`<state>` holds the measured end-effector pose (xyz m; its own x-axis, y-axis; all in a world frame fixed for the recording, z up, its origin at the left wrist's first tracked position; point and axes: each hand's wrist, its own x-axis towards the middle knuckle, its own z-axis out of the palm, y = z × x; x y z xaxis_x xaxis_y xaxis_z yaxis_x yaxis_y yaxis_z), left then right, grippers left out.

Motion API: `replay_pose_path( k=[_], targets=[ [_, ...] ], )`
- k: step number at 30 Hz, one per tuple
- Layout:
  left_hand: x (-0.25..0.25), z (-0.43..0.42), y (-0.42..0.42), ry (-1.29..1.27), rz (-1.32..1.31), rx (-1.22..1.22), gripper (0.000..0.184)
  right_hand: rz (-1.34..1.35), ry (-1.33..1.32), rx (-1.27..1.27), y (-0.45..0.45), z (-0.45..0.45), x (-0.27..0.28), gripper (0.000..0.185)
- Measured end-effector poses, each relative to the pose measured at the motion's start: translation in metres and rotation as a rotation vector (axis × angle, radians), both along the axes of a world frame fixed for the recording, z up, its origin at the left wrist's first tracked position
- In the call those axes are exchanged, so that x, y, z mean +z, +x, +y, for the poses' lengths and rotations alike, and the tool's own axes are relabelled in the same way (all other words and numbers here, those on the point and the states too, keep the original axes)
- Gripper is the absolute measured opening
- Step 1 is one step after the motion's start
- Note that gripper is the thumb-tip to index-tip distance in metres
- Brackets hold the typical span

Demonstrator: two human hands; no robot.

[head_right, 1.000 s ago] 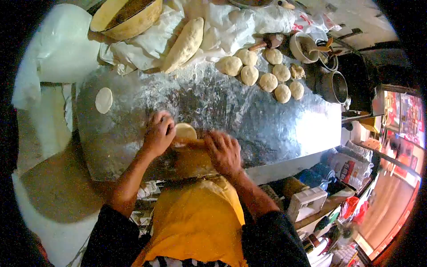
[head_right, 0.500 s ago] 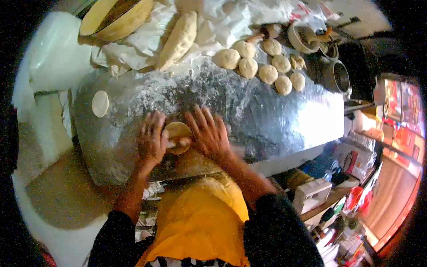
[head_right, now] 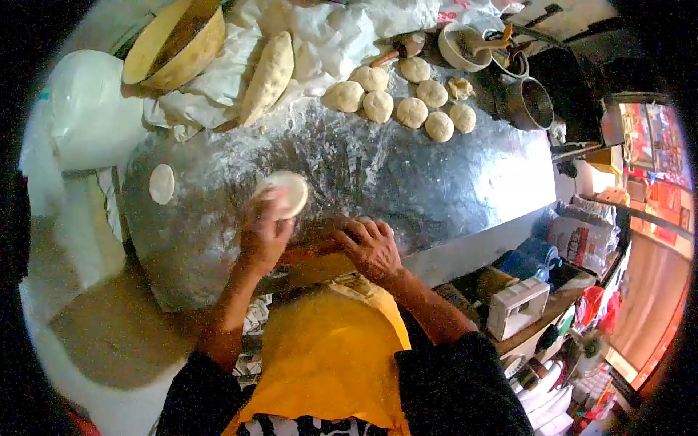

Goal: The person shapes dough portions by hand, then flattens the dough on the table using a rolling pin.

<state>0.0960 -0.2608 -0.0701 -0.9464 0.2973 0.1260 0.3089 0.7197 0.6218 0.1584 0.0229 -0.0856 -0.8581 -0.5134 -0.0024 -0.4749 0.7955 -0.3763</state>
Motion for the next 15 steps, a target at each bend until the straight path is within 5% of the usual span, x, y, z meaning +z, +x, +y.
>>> replay_pose_path(
  k=[1, 3, 6, 9, 11, 13, 15],
  targets=[
    [0.003, 0.003, -0.004, -0.227, 0.1, -0.133, 0.038, 0.014, 0.0, 0.014, 0.003, 0.0, 0.004, 0.047],
    [0.0, -0.01, -0.011, -0.237, 0.0, -0.164, 0.047, -0.086, -0.047, -0.065, 0.001, -0.002, 0.006, 0.042],
    [0.019, -0.02, -0.049, 0.081, -0.264, 0.038, 0.05, -0.063, -0.005, -0.14, -0.052, -0.031, 0.046, 0.043],
    [-0.012, -0.038, -0.038, -0.426, -0.001, -0.096, 0.079, 0.084, 0.06, -0.179, -0.055, -0.058, 0.018, 0.048],
    [-0.015, -0.041, 0.007, -0.426, 0.008, -0.029, 0.095, 0.197, 0.11, -0.189, -0.024, -0.068, -0.007, 0.052],
    [-0.009, -0.043, 0.033, -0.455, -0.072, -0.023, 0.099, 0.171, 0.027, -0.189, -0.008, -0.068, 0.001, 0.055],
    [-0.014, -0.045, 0.0, -0.369, -0.098, -0.024, 0.083, 0.045, -0.059, -0.152, -0.05, -0.057, -0.002, 0.055]
  ],
)
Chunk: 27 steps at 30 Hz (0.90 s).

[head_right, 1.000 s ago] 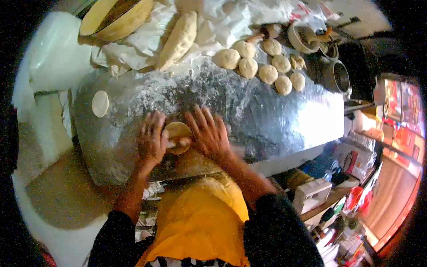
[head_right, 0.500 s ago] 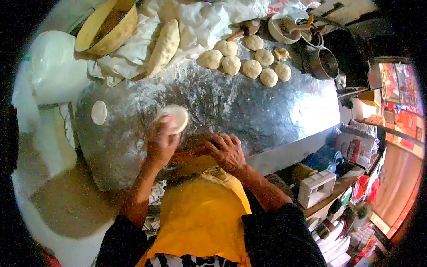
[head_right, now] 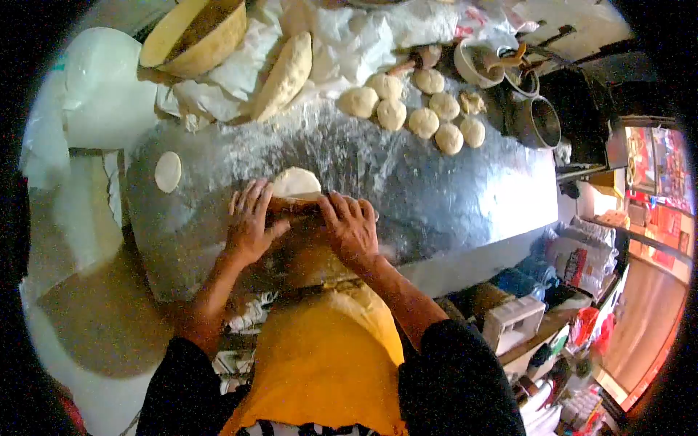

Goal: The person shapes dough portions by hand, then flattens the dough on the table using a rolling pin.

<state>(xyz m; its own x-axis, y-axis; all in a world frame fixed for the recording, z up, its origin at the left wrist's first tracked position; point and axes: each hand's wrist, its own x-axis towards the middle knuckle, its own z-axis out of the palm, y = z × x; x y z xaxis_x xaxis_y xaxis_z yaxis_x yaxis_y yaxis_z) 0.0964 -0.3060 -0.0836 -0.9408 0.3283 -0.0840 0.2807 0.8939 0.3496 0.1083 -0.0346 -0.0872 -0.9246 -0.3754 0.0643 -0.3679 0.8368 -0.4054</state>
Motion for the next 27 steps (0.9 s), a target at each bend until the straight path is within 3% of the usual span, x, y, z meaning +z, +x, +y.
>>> replay_pose_path(
  k=[1, 2, 5, 8, 10, 12, 13, 14, 16, 17, 18, 20, 22, 24, 27],
  targets=[
    [0.01, 0.006, -0.026, 0.078, -0.113, 0.062, 0.062, -0.097, -0.038, 0.023, -0.014, 0.006, 0.0, 0.051],
    [-0.01, 0.002, -0.046, 0.331, -0.048, 0.058, 0.048, -0.101, -0.04, 0.022, -0.011, 0.005, 0.005, 0.051],
    [0.004, 0.035, -0.08, 0.394, -0.067, 0.073, 0.044, -0.028, 0.012, 0.179, 0.013, 0.015, 0.01, 0.047],
    [-0.005, 0.029, -0.075, 0.151, -0.092, 0.015, 0.029, -0.164, -0.078, 0.153, 0.061, 0.025, 0.016, 0.052],
    [-0.023, -0.001, -0.044, 0.213, -0.343, 0.262, 0.02, -0.182, -0.066, 0.136, 0.087, 0.031, 0.017, 0.055],
    [-0.017, -0.02, -0.001, 0.392, -0.257, 0.472, 0.026, -0.211, -0.051, 0.103, 0.096, 0.036, 0.015, 0.057],
    [0.012, -0.019, -0.002, 0.288, -0.379, 0.569, 0.025, -0.232, -0.031, 0.108, 0.101, 0.038, 0.015, 0.059],
    [0.012, -0.015, -0.001, 0.283, -0.383, 0.576, 0.025, -0.251, -0.01, 0.122, 0.104, 0.039, 0.013, 0.061],
    [0.008, 0.0, -0.016, 0.182, 0.277, 0.249, 0.037, -0.228, -0.019, 0.121, 0.102, 0.038, 0.006, 0.06],
    [0.006, 0.015, -0.026, 0.238, 0.202, 0.172, 0.05, -0.254, -0.041, 0.117, 0.098, 0.037, 0.01, 0.061],
    [0.012, 0.033, -0.038, 0.159, 0.312, 0.007, 0.055, -0.286, -0.057, 0.11, 0.096, 0.037, 0.015, 0.061],
    [-0.019, 0.054, -0.047, 0.056, 0.277, -0.125, 0.063, -0.262, -0.061, 0.121, 0.093, 0.038, 0.017, 0.063],
    [-0.028, 0.063, -0.056, 0.055, 0.182, 0.145, 0.071, -0.284, 0.005, 0.095, 0.103, 0.04, 0.018, 0.065],
    [-0.032, 0.052, -0.057, 0.09, 0.227, 0.135, 0.073, -0.308, -0.049, 0.046, 0.099, 0.031, 0.021, 0.065],
    [-0.037, 0.039, -0.066, 0.136, 0.088, 0.088, 0.064, -0.259, -0.011, 0.036, 0.076, 0.018, 0.032, 0.056]
  ],
)
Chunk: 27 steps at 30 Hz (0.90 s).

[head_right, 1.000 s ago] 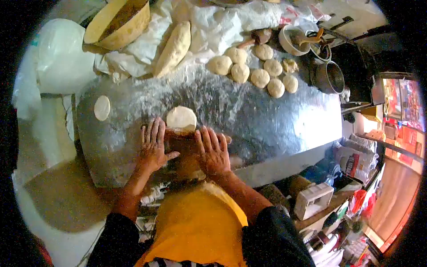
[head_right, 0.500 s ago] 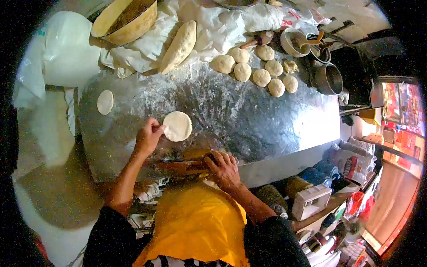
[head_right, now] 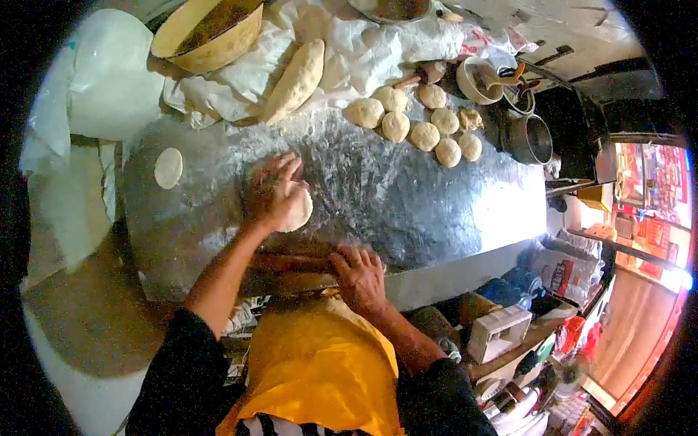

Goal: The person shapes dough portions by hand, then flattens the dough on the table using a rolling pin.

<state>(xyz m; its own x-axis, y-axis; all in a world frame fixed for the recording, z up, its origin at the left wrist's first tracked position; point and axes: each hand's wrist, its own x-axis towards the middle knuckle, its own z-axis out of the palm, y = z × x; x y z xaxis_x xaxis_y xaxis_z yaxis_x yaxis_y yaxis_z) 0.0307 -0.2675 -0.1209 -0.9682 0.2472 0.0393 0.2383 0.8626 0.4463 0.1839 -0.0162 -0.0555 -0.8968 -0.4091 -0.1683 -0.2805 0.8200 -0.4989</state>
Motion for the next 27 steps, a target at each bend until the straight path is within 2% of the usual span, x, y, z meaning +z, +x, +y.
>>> replay_pose_path(
  k=[1, 2, 3, 4, 5, 6, 7, 8, 10, 11, 12, 13, 14, 15, 16, 17, 19, 20, 21, 23, 26, 27],
  targets=[
    [0.005, -0.016, -0.015, 0.356, -0.151, -0.055, 0.06, 0.009, 0.049, -0.017, -0.012, -0.005, 0.007, 0.052],
    [0.008, -0.031, -0.013, 0.494, -0.269, -0.033, 0.061, -0.033, 0.026, -0.016, -0.031, -0.01, 0.012, 0.052],
    [0.042, -0.043, -0.013, 0.629, -0.393, -0.003, 0.062, -0.05, 0.018, -0.014, -0.046, -0.019, 0.009, 0.052],
    [0.061, -0.053, -0.016, 0.399, -0.329, -0.097, 0.081, 0.074, 0.042, -0.071, -0.063, -0.032, 0.004, 0.054],
    [0.056, -0.06, -0.004, 0.394, -0.337, -0.092, 0.081, 0.197, 0.068, -0.13, -0.069, -0.045, 0.0, 0.057],
    [0.048, -0.065, 0.02, 0.085, -0.117, -0.185, 0.093, 0.138, 0.068, -0.115, -0.052, -0.053, -0.027, 0.063],
    [0.04, -0.071, 0.041, -0.229, 0.116, -0.273, 0.105, 0.262, 0.161, -0.097, -0.027, -0.059, -0.048, 0.07],
    [0.03, -0.077, 0.066, -0.248, 0.031, -0.232, 0.12, 0.236, 0.113, -0.078, -0.014, -0.061, -0.044, 0.073],
    [0.031, -0.085, 0.089, -0.277, -0.079, -0.231, 0.122, 0.181, 0.087, -0.033, -0.011, -0.062, -0.024, 0.076],
    [0.026, -0.088, 0.091, -0.303, -0.07, -0.227, 0.121, 0.224, 0.051, -0.031, -0.026, -0.061, -0.021, 0.071],
    [0.052, -0.075, 0.075, -0.26, -0.098, -0.179, 0.098, 0.244, 0.037, -0.029, -0.049, -0.055, -0.034, 0.067],
    [0.049, -0.07, 0.059, -0.268, -0.09, -0.176, 0.098, 0.248, 0.019, -0.033, -0.064, -0.049, -0.045, 0.063],
    [0.04, -0.067, 0.038, -0.01, -0.23, -0.092, 0.084, 0.121, -0.072, -0.078, -0.082, -0.048, -0.019, 0.054],
    [0.032, -0.057, 0.019, 0.256, -0.366, -0.006, 0.07, 0.15, -0.066, 0.0, -0.086, -0.043, -0.017, 0.05],
    [0.047, -0.037, 0.007, 0.243, -0.16, -0.013, 0.052, 0.157, -0.048, 0.036, -0.078, -0.037, -0.015, 0.048],
    [0.041, -0.032, 0.003, 0.264, -0.16, -0.009, 0.052, 0.163, -0.027, 0.08, -0.064, -0.03, -0.013, 0.047],
    [0.031, -0.032, 0.002, -0.002, -0.229, -0.141, 0.041, 0.153, -0.028, 0.097, -0.028, -0.016, -0.027, 0.047],
    [0.023, -0.039, 0.016, 0.15, -0.135, -0.037, 0.028, 0.149, -0.05, 0.097, -0.011, -0.013, -0.028, 0.047],
    [0.019, -0.053, 0.035, 0.143, -0.127, -0.033, 0.028, 0.06, -0.055, 0.077, 0.002, -0.01, -0.019, 0.048],
    [0.017, -0.079, 0.071, 0.14, -0.37, 0.136, 0.024, -0.027, 0.031, 0.064, 0.011, -0.013, -0.009, 0.046],
    [0.035, -0.088, 0.09, 0.256, -0.35, 0.25, 0.03, -0.112, -0.004, 0.084, -0.018, -0.024, 0.006, 0.047],
    [0.038, -0.087, 0.089, 0.272, -0.235, 0.224, 0.043, -0.121, -0.005, 0.092, -0.03, -0.031, 0.006, 0.047]
  ],
)
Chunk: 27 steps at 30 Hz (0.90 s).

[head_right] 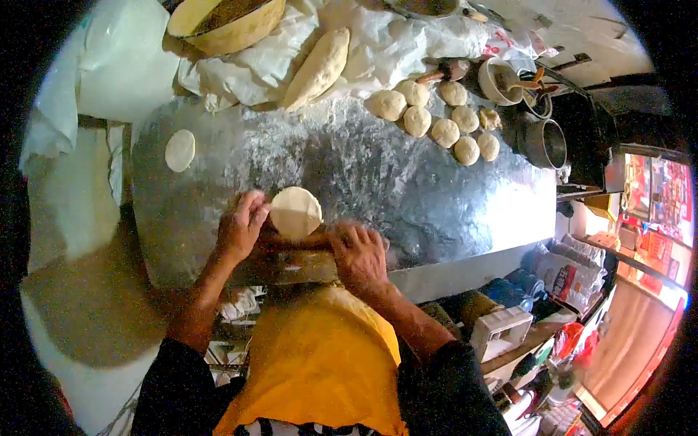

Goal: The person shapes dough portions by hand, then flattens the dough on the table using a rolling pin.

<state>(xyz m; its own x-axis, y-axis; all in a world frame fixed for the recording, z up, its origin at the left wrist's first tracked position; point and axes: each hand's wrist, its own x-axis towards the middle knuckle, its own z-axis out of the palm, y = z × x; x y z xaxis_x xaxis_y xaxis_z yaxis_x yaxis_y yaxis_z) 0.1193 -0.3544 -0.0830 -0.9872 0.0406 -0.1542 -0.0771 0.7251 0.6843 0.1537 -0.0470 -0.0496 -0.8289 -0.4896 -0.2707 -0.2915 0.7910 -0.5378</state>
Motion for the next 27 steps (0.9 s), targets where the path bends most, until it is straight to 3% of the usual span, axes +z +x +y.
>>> replay_pose_path(
  k=[2, 3, 5, 10, 12, 13, 14, 16, 18, 19, 20, 22, 23, 25, 26, 27],
  targets=[
    [0.019, 0.008, -0.015, -0.239, 0.194, -0.276, 0.072, 0.258, 0.05, -0.101, -0.018, -0.018, -0.003, 0.056],
    [0.017, 0.013, -0.004, -0.329, 0.17, -0.326, 0.086, 0.209, 0.095, -0.097, -0.009, -0.021, -0.026, 0.071],
    [0.005, 0.012, 0.02, -0.45, 0.084, -0.389, 0.115, 0.256, 0.097, -0.07, 0.002, -0.024, -0.036, 0.076],
    [0.007, 0.031, -0.003, -0.429, 0.086, -0.298, 0.114, 0.272, 0.116, -0.011, -0.07, -0.014, -0.041, 0.082],
    [0.013, 0.04, -0.006, -0.437, -0.046, -0.24, 0.115, 0.361, 0.076, 0.002, -0.06, -0.008, -0.056, 0.081],
    [0.006, 0.043, 0.011, -0.48, 0.023, -0.243, 0.116, 0.431, 0.048, 0.021, -0.051, -0.005, -0.056, 0.081],
    [0.028, 0.05, 0.019, -0.557, -0.057, -0.255, 0.111, 0.395, -0.003, -0.012, -0.032, -0.004, -0.045, 0.08],
    [0.015, 0.057, 0.029, -0.431, 0.076, -0.151, 0.102, 0.35, -0.052, -0.009, -0.014, -0.002, -0.034, 0.07],
    [-0.016, 0.064, 0.009, 0.118, -0.246, 0.251, 0.087, 0.356, -0.052, 0.046, -0.017, 0.004, -0.037, 0.065],
    [-0.051, 0.064, 0.009, 0.119, -0.099, 0.339, 0.059, 0.358, -0.03, 0.071, -0.025, 0.009, -0.041, 0.059],
    [-0.044, 0.06, 0.004, 0.119, -0.075, 0.362, 0.059, 0.38, -0.038, 0.094, -0.031, 0.017, -0.044, 0.059],
    [-0.031, 0.046, -0.003, 0.045, -0.254, 0.052, 0.031, 0.298, 0.002, 0.181, -0.037, 0.028, -0.046, 0.047],
    [-0.03, 0.039, -0.002, 0.186, -0.126, 0.099, 0.025, 0.306, -0.027, 0.131, -0.035, 0.036, -0.043, 0.047],
    [-0.027, 0.006, 0.006, 0.507, -0.101, 0.361, 0.026, 0.285, -0.032, 0.081, -0.028, 0.055, -0.033, 0.046],
    [0.003, -0.005, 0.005, 0.574, -0.034, 0.639, 0.029, 0.253, -0.034, 0.024, -0.024, 0.065, -0.028, 0.046],
    [0.016, -0.038, 0.0, 0.553, -0.154, 0.828, 0.033, 0.266, -0.025, -0.036, -0.02, 0.075, -0.024, 0.046]
  ],
)
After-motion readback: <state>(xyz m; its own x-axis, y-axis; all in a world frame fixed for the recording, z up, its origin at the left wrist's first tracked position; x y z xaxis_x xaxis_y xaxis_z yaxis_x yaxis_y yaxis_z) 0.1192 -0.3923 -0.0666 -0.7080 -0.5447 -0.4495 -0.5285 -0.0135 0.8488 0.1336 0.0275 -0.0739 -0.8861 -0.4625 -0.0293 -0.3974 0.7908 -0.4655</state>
